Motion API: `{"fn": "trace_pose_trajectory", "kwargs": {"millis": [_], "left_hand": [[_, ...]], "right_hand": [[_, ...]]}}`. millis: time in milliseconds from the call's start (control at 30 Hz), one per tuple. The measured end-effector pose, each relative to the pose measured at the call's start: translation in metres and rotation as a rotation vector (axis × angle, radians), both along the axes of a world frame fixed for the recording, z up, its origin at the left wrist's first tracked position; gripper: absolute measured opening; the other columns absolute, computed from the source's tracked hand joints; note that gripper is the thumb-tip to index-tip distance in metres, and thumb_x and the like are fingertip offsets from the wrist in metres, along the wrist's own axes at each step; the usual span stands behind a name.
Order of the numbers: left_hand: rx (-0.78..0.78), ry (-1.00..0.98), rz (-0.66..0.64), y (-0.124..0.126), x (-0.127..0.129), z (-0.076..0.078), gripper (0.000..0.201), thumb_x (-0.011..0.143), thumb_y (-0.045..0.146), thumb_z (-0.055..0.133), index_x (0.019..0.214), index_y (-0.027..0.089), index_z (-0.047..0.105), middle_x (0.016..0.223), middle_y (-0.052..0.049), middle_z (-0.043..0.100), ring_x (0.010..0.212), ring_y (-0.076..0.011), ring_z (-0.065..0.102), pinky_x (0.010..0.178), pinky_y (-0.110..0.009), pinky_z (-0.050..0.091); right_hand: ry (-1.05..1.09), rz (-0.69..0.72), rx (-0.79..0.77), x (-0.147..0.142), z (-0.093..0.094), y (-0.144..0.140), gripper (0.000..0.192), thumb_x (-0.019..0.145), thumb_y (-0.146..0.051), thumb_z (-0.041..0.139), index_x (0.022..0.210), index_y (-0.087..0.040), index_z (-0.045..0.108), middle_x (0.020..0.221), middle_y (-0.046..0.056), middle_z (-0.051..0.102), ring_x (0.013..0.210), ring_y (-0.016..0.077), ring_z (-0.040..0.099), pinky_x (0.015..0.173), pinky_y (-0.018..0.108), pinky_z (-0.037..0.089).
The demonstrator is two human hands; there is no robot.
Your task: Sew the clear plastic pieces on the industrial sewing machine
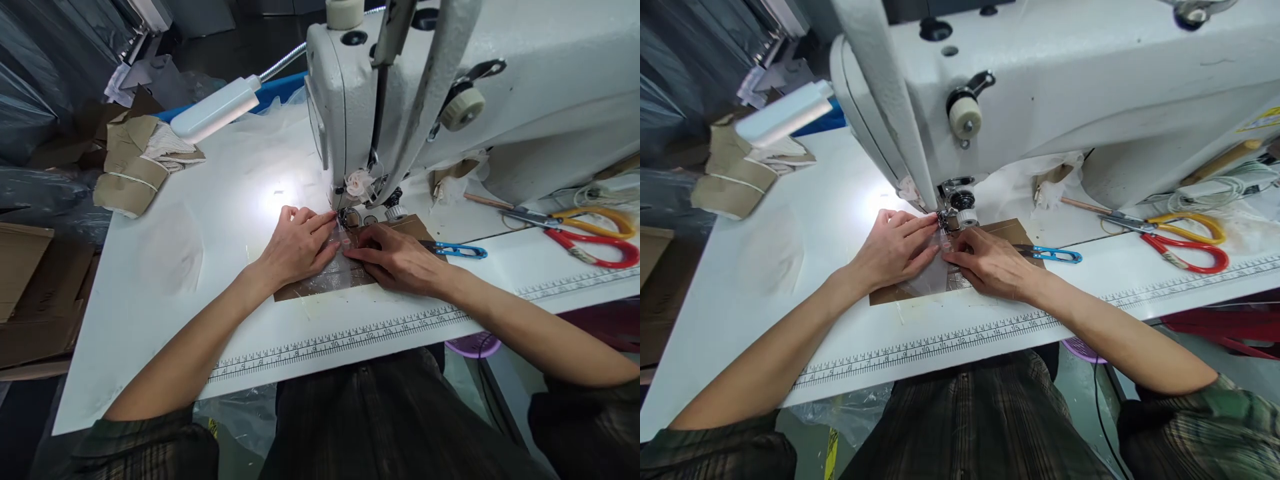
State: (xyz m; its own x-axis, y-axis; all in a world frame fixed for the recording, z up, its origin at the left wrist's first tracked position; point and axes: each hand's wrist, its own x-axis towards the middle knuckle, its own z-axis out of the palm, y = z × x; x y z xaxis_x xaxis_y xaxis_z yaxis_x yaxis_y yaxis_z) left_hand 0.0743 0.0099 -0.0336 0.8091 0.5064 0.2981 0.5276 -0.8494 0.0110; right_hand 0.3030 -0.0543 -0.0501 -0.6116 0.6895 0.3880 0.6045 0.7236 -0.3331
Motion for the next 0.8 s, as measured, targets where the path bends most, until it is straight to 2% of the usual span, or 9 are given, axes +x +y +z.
{"fn": "trace_pose_trajectory", "kwargs": {"millis": [100, 267, 500, 800], "left_hand": [[0.035, 0.016, -0.014, -0.001, -0.001, -0.002, 0.031, 0.094, 0.033, 0.047, 0.115, 0.016, 0.063, 0.129, -0.011, 0.062, 0.093, -0.0283, 0.056, 0.078, -0.046, 0.037], [0.06, 0.006, 0.001, 0.002, 0.002, -0.005, 0.031, 0.094, 0.032, 0.048, 0.114, 0.015, 0.063, 0.126, -0.012, 0.064, 0.092, -0.0291, 0.056, 0.077, -0.046, 0.036], [-0.006, -0.085, 0.011, 0.003, 0.001, -0.008, 0.031, 0.092, 0.033, 0.051, 0.115, 0.016, 0.063, 0.126, -0.012, 0.065, 0.092, -0.0276, 0.057, 0.077, -0.045, 0.037], [-0.01, -0.122, -0.007, 0.005, -0.001, -0.013, 0.03, 0.092, 0.033, 0.052, 0.115, 0.019, 0.064, 0.125, -0.011, 0.065, 0.093, -0.0274, 0.058, 0.078, -0.046, 0.037]], "right_hand": [[0.003, 0.003, 0.027, -0.001, -0.001, 0.0, 0.029, 0.092, -0.016, 0.048, 0.113, -0.018, 0.068, 0.101, 0.013, 0.056, 0.093, 0.0241, 0.052, 0.081, 0.041, 0.049], [0.041, -0.037, -0.037, -0.001, -0.003, 0.001, 0.03, 0.093, -0.017, 0.048, 0.115, -0.019, 0.067, 0.101, 0.012, 0.057, 0.095, 0.024, 0.052, 0.084, 0.042, 0.049], [0.064, -0.043, -0.06, -0.001, -0.004, 0.001, 0.03, 0.092, -0.018, 0.048, 0.116, -0.019, 0.067, 0.102, 0.012, 0.056, 0.096, 0.0244, 0.052, 0.086, 0.042, 0.049], [0.076, -0.046, -0.048, -0.001, -0.004, 0.001, 0.031, 0.092, -0.017, 0.048, 0.116, -0.019, 0.067, 0.102, 0.013, 0.056, 0.096, 0.0249, 0.051, 0.086, 0.043, 0.049]]}}
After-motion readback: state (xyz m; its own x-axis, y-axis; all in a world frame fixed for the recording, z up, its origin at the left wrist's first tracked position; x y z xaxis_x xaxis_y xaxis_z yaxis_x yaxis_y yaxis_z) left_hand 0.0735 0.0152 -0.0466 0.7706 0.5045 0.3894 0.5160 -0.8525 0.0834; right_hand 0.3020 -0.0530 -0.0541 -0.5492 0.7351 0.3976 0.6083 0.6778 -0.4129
